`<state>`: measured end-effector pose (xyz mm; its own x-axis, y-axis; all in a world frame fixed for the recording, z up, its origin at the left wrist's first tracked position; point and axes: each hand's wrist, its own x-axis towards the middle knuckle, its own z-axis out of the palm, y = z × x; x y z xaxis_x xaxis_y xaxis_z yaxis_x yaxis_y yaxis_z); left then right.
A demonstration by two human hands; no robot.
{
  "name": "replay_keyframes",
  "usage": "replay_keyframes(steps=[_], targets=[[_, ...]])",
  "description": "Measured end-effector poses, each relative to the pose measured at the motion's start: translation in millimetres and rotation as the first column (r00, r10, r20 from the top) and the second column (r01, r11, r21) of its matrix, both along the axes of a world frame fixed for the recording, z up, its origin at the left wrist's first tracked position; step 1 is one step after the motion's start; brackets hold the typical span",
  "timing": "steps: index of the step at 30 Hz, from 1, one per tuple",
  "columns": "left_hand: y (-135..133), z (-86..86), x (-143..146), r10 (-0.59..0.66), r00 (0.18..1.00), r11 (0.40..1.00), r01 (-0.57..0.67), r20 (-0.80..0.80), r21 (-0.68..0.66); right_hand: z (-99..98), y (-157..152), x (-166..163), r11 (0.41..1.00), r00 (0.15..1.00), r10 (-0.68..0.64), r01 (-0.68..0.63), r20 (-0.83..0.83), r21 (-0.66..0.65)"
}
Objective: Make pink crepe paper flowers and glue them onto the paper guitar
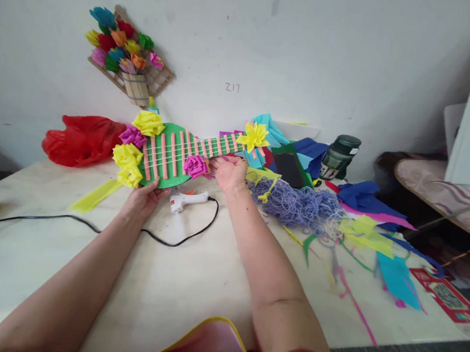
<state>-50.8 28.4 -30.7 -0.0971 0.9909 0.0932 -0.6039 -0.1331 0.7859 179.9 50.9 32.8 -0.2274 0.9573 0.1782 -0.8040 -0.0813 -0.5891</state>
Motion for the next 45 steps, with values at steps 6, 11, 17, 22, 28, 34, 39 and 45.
replay_keyframes(steps=[6, 11, 17, 22, 28, 34, 39, 45], targets=[[1, -0.8, 0, 0.011, 1.0, 1.0, -0.011, -0.003, -0.011, 2.4, -1, -3, 1.0, 0.999, -0.001, 0.001, 0.05, -0.009], [2, -1.2, 0, 0.019, 1.0, 1.0, -0.019, 0.009, -0.009, 6.6, -4, -8, 0.996, 0.99, -0.038, 0.049, 0.138, -0.077], [1, 1.0, 0, 0.047, 0.999, 0.999, -0.047, 0.025, -0.011, 2.5, -4, -8, 0.991, 0.981, 0.035, -0.01, 0.193, -0.13], [0, 2.6, 0, 0.055, 0.998, 0.998, -0.055, 0.018, -0.028, -2.0, -2, -3, 0.989, 0.977, 0.033, -0.001, 0.21, -0.149], [-1, 2.1, 0, 0.049, 0.999, 0.999, -0.049, 0.009, -0.013, -5.5, 2, 0, 0.989, 0.975, -0.017, 0.049, 0.222, -0.142], [1, 0.5, -1, 0.042, 0.999, 0.999, -0.042, 0.003, 0.0, -2.3, 0, 0, 0.985, 0.96, -0.086, 0.122, 0.266, -0.121], [1, -1.1, -2, 0.023, 1.0, 1.0, -0.023, 0.01, 0.006, -0.7, 0, -1, 0.976, 0.952, -0.15, 0.185, 0.268, -0.111], [1, -0.3, -1, 0.03, 1.0, 1.0, -0.03, -0.005, -0.008, -7.3, 10, 1, 0.874, 0.872, -0.346, 0.433, 0.345, -0.219]])
